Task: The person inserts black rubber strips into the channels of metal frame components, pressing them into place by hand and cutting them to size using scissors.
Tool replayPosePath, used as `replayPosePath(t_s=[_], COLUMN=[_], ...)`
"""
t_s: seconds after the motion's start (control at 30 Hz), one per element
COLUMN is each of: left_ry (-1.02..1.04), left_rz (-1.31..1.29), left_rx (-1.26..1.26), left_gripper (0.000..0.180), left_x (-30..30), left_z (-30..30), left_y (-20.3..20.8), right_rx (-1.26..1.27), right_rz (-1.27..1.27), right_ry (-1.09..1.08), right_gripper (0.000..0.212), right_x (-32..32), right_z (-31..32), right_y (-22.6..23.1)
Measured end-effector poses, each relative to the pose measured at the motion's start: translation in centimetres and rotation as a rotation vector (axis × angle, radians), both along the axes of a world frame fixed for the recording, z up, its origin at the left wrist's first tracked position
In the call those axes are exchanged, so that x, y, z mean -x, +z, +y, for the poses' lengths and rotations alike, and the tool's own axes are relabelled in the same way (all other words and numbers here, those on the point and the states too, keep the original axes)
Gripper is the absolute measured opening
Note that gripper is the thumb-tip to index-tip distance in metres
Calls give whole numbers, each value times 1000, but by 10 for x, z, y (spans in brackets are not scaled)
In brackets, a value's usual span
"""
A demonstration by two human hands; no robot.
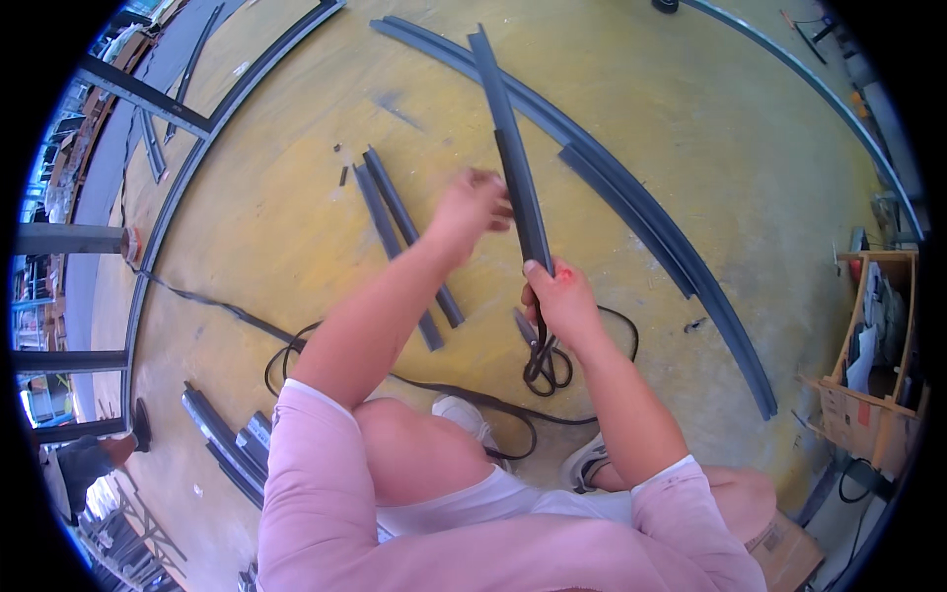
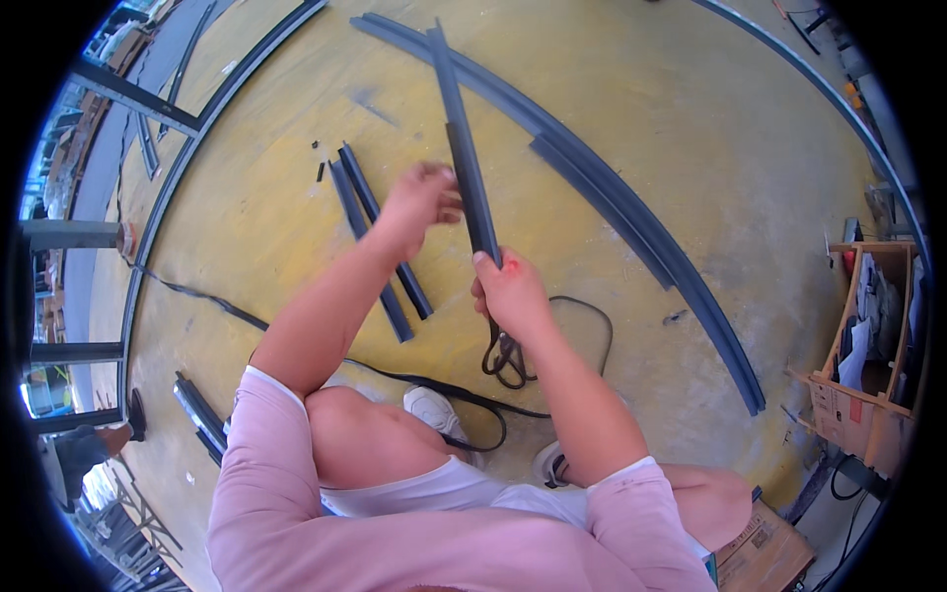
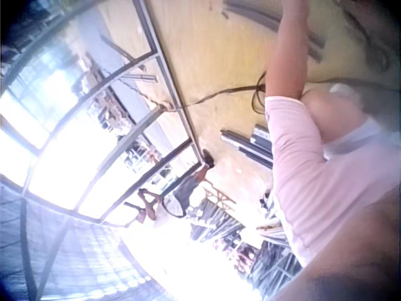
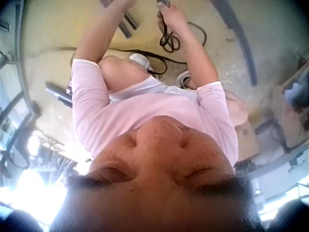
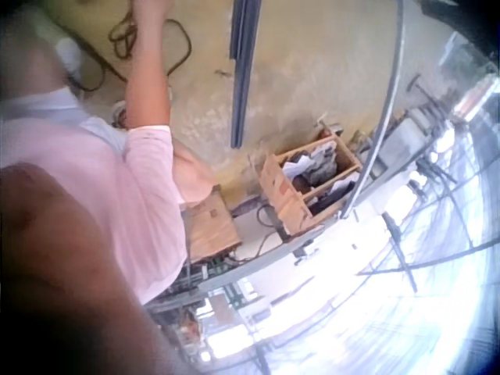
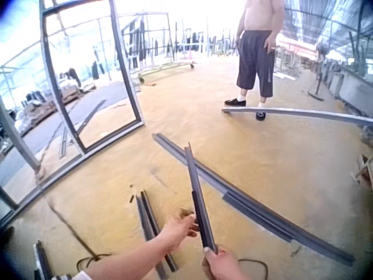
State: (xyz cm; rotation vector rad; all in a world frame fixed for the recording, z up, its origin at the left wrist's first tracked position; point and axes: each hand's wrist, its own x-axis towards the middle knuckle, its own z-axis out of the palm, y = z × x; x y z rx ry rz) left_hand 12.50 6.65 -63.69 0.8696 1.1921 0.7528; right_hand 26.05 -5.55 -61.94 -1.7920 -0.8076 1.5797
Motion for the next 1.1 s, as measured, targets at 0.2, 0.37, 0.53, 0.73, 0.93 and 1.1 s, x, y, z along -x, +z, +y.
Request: replayPosePath(t_s=[0.2, 0.37, 0.53, 0.73, 0.93, 1.1], left_ry=[-332, -225, -14, 308, -122, -258], left_rz=[582, 638, 760, 750, 578, 766], left_rx=[-327, -379, -470, -417, -391, -482], left_gripper=[35, 37, 38, 44, 39, 35], left_x=[-18, -13, 6, 68, 10, -4], left_z=[-15, -9, 12, 65, -15, -25], left_y=[11, 18, 18, 4, -14, 21], right_rx=[-34, -67, -66, -43, -146, -175], right_rz=[-15, -23, 6, -48, -163, -180], right_ry=[-52, -13, 65, 134, 99, 98], right_gripper=[30, 30, 26, 29, 32, 31], right_x=[-10, 0, 15, 22, 4, 1], right_z=[13, 19, 1, -44, 3, 20], right_y=[-3, -5, -7, -26, -14, -5])
